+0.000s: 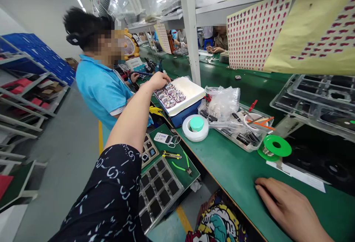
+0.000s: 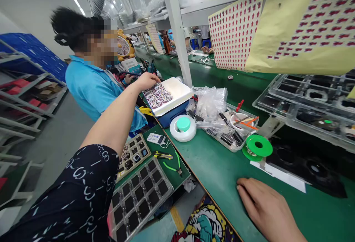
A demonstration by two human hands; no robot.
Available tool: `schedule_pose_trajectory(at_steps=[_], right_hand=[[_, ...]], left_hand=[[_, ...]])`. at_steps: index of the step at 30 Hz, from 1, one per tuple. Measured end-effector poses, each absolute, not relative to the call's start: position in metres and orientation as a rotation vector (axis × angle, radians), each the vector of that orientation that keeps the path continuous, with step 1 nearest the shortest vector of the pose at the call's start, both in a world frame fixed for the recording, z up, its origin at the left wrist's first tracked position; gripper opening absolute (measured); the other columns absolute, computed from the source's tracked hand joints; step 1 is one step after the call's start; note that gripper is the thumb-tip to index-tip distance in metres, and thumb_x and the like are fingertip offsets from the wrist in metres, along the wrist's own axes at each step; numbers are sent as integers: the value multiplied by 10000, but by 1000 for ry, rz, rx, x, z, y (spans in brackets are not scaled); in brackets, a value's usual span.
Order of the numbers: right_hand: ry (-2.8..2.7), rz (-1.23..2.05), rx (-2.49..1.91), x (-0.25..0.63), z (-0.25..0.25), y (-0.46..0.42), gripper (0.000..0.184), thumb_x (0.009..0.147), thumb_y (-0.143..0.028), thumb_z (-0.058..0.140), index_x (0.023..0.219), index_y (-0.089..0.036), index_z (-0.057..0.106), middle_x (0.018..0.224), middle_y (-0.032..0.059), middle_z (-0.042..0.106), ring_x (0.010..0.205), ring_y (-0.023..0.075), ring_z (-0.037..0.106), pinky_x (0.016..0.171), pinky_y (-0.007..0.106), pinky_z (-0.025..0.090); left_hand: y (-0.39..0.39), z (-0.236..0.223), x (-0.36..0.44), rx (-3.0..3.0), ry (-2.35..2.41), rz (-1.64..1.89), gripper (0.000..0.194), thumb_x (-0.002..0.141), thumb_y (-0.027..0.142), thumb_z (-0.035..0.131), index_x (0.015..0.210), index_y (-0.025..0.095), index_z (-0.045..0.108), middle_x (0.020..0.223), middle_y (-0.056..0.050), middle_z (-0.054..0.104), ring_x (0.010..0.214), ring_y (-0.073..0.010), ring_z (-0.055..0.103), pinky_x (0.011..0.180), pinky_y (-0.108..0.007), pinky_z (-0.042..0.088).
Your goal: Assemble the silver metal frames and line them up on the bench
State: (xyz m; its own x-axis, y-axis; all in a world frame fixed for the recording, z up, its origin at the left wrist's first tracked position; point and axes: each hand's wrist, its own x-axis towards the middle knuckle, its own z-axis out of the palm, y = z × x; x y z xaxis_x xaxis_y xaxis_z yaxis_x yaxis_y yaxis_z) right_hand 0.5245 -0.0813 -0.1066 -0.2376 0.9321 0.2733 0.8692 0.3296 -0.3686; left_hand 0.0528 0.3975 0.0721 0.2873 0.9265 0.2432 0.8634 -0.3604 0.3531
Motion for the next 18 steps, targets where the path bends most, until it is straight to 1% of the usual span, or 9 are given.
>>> schedule_pose_trajectory(at_steps=[2,3,5,7,9,12,16,18], right_hand=[[-2165,205,-1591,524,-107,-81,210,1068,-437,546,1095,-310,711,989,21,761,838,236,755,700,358,597],[-2168,206,-1596,524,-108,-81,211,1070,-438,545,1095,-309,710,990,24,761,839,237,755,701,360,595],[-2172,199,-1602,525,-109,-80,210,1072,-438,545,1107,-306,705,996,27,761,846,241,755,716,367,595],[-2170,191,-1598,525,-109,-81,212,1073,-441,549,1120,-303,702,1006,31,762,859,244,756,736,372,597],[-2167,195,-1587,525,-110,-81,212,1075,-440,549,1125,-301,701,1007,33,762,861,243,756,741,369,596],[-2168,209,-1584,525,-109,-82,203,1077,-429,549,1132,-300,696,1005,31,759,857,237,753,742,366,591],[-2170,215,-1587,526,-110,-82,193,1078,-429,554,1142,-301,685,1015,19,754,863,227,748,745,366,584],[-2170,221,-1587,526,-110,-82,188,1081,-423,553,1149,-301,680,1024,16,754,872,222,746,751,360,582]], left_hand=[[396,72,55,2400,1675,646,278,769,266,619,914,192,844,1005,-100,801,969,-286,703,955,-363,541],[395,73,57,2402,1692,651,278,810,312,617,922,189,840,1016,-100,797,964,-288,701,948,-366,540],[392,75,62,2405,1755,615,331,872,439,624,911,180,827,963,-106,782,887,-287,690,892,-377,542],[388,77,67,2419,1812,529,385,866,534,663,860,179,811,869,-111,755,798,-277,670,834,-381,536],[385,79,71,2439,1827,444,346,820,526,726,817,188,801,827,-106,741,758,-267,658,807,-376,529],[382,81,73,2447,1828,403,251,778,446,764,806,200,806,838,-96,752,771,-268,664,793,-368,531],[380,82,71,2452,1828,416,237,780,416,765,864,204,829,869,-91,765,828,-278,678,818,-361,539],[379,82,71,2465,1816,420,238,789,412,762,873,199,830,879,-93,766,821,-276,677,823,-365,537]])
